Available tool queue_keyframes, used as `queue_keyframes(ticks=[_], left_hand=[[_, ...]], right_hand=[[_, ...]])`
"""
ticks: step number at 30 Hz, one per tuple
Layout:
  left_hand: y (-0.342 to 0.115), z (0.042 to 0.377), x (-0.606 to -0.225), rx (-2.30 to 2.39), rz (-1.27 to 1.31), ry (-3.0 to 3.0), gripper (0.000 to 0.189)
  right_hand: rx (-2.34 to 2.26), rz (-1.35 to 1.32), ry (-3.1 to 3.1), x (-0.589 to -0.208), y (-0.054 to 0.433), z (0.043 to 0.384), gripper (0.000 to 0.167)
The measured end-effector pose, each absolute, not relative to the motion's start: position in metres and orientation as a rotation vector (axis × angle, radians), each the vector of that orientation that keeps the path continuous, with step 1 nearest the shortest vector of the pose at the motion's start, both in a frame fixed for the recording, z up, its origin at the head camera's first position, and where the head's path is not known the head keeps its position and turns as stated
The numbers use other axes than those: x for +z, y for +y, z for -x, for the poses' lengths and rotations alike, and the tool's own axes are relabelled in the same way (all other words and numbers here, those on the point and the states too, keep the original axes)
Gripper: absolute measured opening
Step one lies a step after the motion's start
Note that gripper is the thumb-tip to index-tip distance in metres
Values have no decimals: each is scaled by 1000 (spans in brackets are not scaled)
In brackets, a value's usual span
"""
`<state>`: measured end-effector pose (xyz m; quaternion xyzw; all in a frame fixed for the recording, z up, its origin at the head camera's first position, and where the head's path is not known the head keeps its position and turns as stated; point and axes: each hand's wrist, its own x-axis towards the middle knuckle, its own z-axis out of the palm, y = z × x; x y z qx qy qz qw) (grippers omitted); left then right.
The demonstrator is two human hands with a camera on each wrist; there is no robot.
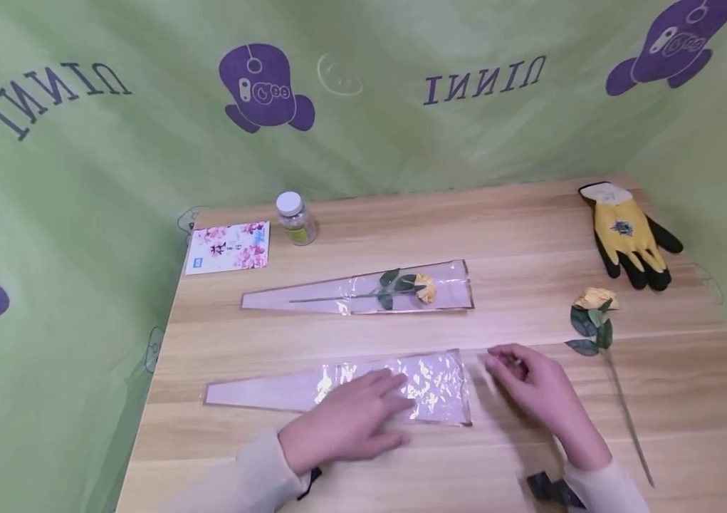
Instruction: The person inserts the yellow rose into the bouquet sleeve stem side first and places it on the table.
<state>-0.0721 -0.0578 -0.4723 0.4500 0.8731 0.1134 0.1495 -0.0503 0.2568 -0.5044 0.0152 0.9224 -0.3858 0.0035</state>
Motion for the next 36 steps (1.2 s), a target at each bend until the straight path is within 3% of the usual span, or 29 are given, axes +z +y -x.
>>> queue_keyframes(ticks=[5, 12, 22, 32, 36], left_hand=[[-59, 52, -492, 172, -1348, 2510, 59], [-38, 83, -504, 188, -1338, 2547, 55], [-26, 97, -496, 269, -1273, 2531, 52], [-31, 96, -494, 319, -1236, 2542, 51], [-32, 97, -493, 324, -1228, 2559, 51]], right_hand=[[-1235, -116, 2837, -509, 250, 28, 30], [-1145, -166, 2859, -515, 245, 45, 37], [-1272, -71, 2873, -515, 246, 51, 8], [-1578, -158, 2688, -511, 237, 53, 10], [-1617, -290, 2679, -511, 234, 58, 19]])
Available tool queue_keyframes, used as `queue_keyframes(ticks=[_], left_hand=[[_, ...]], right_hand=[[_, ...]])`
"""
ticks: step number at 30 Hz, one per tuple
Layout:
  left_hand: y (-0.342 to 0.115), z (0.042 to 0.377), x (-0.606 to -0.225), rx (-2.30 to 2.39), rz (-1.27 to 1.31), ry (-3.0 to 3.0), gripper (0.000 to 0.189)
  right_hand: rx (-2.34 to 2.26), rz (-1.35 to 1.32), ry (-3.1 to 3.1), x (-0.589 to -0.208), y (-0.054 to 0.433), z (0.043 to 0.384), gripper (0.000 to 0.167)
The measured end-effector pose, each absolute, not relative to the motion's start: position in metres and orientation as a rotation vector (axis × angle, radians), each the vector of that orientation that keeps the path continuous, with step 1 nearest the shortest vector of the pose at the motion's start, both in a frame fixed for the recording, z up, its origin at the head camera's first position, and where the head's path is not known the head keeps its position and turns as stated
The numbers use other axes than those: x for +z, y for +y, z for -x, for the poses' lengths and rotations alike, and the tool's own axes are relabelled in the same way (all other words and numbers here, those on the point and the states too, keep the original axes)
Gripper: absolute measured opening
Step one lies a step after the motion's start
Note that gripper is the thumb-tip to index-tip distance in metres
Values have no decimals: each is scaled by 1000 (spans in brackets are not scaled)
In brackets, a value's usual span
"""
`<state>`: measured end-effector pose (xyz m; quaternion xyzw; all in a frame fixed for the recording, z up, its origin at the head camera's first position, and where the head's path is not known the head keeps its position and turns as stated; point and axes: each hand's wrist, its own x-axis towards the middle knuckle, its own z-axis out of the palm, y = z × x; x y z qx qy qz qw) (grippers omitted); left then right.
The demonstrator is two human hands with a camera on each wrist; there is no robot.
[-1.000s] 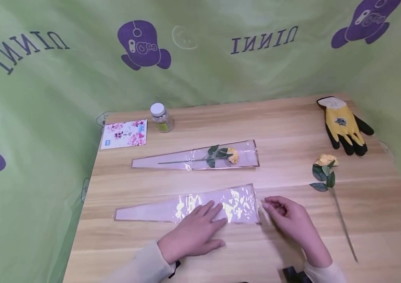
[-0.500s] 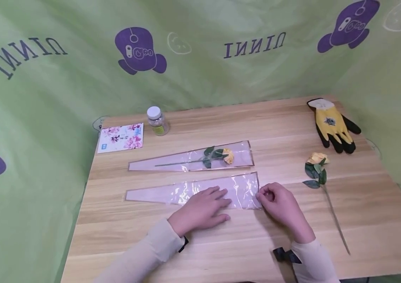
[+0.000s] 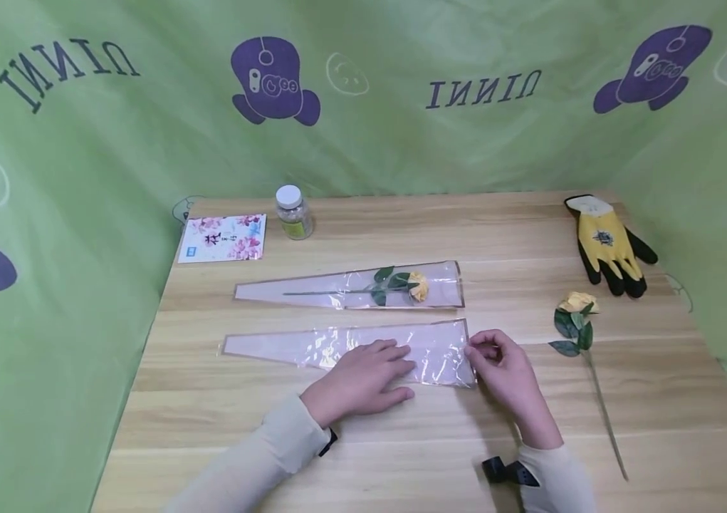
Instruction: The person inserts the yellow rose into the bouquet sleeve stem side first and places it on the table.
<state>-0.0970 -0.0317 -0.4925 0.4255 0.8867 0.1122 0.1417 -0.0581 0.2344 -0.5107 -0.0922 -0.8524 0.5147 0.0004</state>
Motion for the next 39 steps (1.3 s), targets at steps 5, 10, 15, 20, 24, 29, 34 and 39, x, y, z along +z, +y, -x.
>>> queue_keyframes(ticks=[5, 10, 15, 20, 24, 29, 34, 39], left_hand=[[-32, 98, -493, 313, -1224, 2558, 52], [-32, 99, -494, 328, -1211, 2547, 52], [-32, 99, -494, 323, -1226, 2554, 51], [-31, 99, -494, 314, -1226, 2559, 51], [-27, 103, -496, 403, -1205, 2631, 45], [-5, 112, -494, 980, -1024, 2662, 23], [20, 125, -490, 1590, -669, 2262, 18], [30, 134, -496, 1649, -419, 2094, 30]], right_hand=[[1712, 367, -2632, -512, 237, 58, 33], [1753, 448, -2629, -510, 238, 57, 37], [1721, 468, -2663, -512, 238, 59, 45], [1629, 449, -2740, -513, 238, 62, 38], [1505, 375, -2768, -513, 237, 66, 22], [1281, 233, -2740, -510, 233, 67, 11], [1084, 32, -2642, -507, 222, 66, 7], [997, -111, -2592, -507, 210, 67, 12]])
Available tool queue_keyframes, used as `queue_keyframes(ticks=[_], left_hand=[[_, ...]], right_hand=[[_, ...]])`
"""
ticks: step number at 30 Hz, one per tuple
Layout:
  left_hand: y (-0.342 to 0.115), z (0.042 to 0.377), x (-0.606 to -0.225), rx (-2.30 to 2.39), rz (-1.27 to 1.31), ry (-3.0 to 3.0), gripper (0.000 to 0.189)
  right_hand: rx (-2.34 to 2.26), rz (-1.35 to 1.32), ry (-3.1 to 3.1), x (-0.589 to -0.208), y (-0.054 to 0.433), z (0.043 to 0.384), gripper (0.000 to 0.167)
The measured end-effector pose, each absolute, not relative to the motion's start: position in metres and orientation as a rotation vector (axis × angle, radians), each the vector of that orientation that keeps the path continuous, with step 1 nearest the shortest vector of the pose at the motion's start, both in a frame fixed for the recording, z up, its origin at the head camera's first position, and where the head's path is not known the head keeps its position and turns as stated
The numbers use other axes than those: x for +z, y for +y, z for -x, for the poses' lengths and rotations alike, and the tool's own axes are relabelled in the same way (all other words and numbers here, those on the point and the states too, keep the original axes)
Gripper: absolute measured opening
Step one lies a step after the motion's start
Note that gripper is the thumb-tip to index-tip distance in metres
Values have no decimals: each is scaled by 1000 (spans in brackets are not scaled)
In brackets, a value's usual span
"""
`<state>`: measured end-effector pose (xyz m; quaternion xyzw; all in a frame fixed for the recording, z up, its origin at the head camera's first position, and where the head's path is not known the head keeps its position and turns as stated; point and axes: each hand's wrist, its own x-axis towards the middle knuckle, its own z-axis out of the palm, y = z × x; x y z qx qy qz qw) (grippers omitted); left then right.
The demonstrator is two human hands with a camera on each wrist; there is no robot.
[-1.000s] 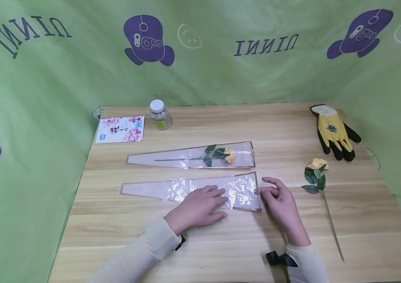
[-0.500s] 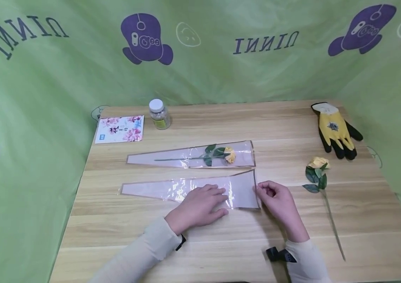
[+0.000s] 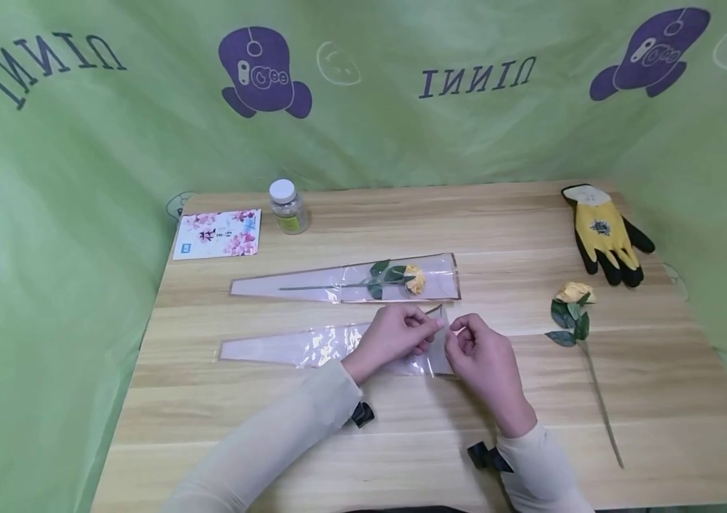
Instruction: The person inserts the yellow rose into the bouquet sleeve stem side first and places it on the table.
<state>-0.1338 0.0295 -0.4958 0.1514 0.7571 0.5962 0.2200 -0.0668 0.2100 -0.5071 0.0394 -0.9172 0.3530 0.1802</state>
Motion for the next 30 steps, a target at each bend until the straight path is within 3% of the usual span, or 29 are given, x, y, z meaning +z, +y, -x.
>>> queue_keyframes(ticks=[4, 12, 16, 25, 30], left_hand=[[30, 136, -498, 1616, -406, 2082, 32], [33, 137, -501, 1596, -419, 2098, 9], [34, 138, -503, 1631, -388, 2090, 6], [36, 141, -508, 1682, -398, 2045, 12], [30, 142, -508, 1687, -423, 2063, 9]], right_hand=[[955, -146, -2585, -507, 206, 68, 14], [1065, -36, -2638, -508, 210, 65, 11], [1224, 17, -2630, -510, 218, 64, 13], [1362, -223, -2378, -510, 266, 60, 32], [1377, -151, -2328, -490, 303, 47, 30]])
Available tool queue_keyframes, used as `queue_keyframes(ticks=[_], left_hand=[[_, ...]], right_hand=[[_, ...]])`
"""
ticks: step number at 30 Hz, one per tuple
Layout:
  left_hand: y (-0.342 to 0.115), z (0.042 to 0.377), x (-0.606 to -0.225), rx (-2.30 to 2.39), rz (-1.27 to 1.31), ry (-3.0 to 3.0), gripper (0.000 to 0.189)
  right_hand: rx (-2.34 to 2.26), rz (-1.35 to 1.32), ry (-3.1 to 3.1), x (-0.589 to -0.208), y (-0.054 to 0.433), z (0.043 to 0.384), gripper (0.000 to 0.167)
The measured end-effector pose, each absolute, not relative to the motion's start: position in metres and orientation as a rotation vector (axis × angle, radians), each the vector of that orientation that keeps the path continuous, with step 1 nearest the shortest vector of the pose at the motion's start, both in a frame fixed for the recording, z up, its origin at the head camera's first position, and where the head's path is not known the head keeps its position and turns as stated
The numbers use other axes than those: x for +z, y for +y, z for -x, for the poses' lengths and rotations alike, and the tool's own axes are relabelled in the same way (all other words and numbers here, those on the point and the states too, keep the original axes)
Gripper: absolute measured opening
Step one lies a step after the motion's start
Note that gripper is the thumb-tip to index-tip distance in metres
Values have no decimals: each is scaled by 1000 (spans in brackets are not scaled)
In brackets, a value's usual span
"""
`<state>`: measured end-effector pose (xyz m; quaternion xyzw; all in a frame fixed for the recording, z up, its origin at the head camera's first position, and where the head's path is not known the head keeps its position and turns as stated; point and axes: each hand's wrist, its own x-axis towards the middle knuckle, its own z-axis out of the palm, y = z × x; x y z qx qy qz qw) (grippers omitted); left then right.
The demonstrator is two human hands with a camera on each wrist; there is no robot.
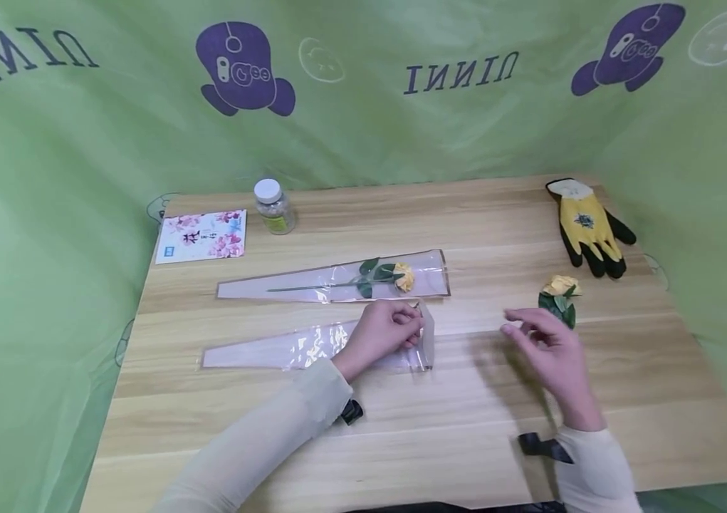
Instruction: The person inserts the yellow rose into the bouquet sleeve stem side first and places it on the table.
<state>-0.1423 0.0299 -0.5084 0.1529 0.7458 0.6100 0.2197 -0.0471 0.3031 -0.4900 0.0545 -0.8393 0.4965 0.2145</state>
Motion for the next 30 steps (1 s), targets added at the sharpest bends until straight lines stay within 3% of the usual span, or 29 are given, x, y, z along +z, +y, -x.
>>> queue_keyframes(ticks=[4, 7, 11, 15, 20, 25, 30], left_hand=[[27, 142, -505, 1676, -415, 2063, 7], [28, 143, -504, 1683, -402, 2048, 6], [31, 144, -506, 1699, -430, 2054, 6], [32, 144, -510, 1697, -508, 2094, 5], [31, 143, -509, 1672, -547, 2130, 5], [33, 143, -507, 1675, -538, 2106, 6], [35, 144, -511, 1650, -594, 2158, 8]], right_hand=[[1362, 187, -2423, -492, 355, 37, 26], [1301, 441, -2635, -493, 391, 31, 42], [1242, 558, -2925, -497, 417, 29, 61], [1217, 590, -3065, -499, 423, 32, 59], [1407, 563, -3002, -493, 420, 35, 50], [2176, 368, -2318, -472, 401, 33, 13], [2641, -87, -1483, -456, 358, 39, 29]])
